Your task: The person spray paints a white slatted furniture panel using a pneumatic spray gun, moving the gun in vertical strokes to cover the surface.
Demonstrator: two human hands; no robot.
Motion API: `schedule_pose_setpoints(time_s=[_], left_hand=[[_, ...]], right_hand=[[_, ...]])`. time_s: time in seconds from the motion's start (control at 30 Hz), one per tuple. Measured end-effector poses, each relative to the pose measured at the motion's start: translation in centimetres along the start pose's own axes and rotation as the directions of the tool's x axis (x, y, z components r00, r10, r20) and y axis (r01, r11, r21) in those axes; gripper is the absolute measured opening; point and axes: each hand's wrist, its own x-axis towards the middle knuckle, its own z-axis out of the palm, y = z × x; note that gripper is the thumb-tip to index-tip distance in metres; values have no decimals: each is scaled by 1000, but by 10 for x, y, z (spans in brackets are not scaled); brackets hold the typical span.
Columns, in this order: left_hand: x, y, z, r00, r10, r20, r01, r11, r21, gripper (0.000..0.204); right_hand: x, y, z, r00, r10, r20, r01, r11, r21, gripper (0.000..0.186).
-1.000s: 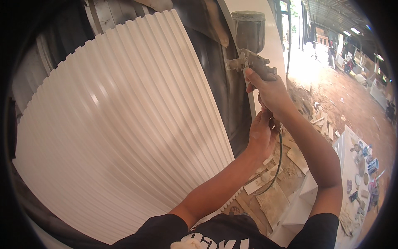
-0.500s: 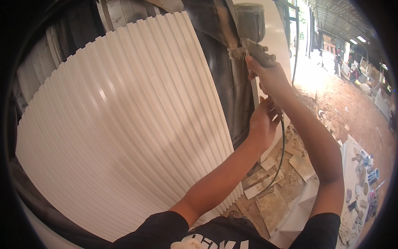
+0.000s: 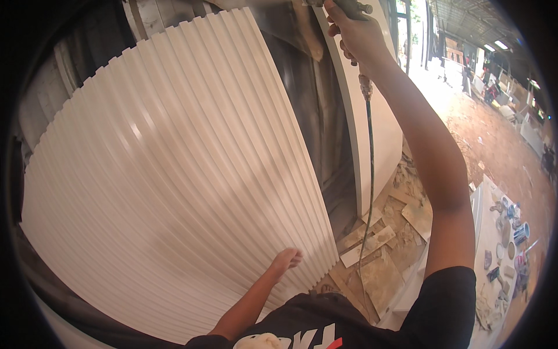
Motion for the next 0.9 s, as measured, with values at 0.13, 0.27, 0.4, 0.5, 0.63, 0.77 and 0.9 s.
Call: schedule_pose_setpoints(time_s=[0.13, 0.27, 0.4, 0.5, 0.63, 0.77, 0.9], left_hand=[[-38, -120, -81, 960, -180, -217, 212, 968, 137, 36], [-97, -210, -137, 888, -267, -375, 391, 867, 307, 38], [-154, -259, -165, 834, -388, -394, 531, 759, 377, 34], [-191, -365, -236, 984, -126, -129, 172, 452, 875, 29], [-213, -400, -251, 982, 111, 156, -177, 217, 960, 23], [-239, -386, -264, 995, -92, -31, 74, 507, 859, 27], [-256, -339, -238, 820, -432, -376, 530, 821, 213, 32]], right_hand=[[5, 27, -4, 995, -4, 100, 5, 1000, -10, 49], [-12, 66, -16, 985, 128, 112, -108, 980, -167, 49], [-51, 109, -23, 966, 231, 116, -200, 952, -233, 47], [-84, 130, -29, 941, 316, 123, -286, 934, -212, 47], [-139, 160, -53, 899, 432, 69, -392, 865, -312, 46], [-173, 172, -74, 897, 437, 70, -362, 816, -451, 47], [-179, 153, -68, 892, 441, 97, -329, 782, -529, 49]])
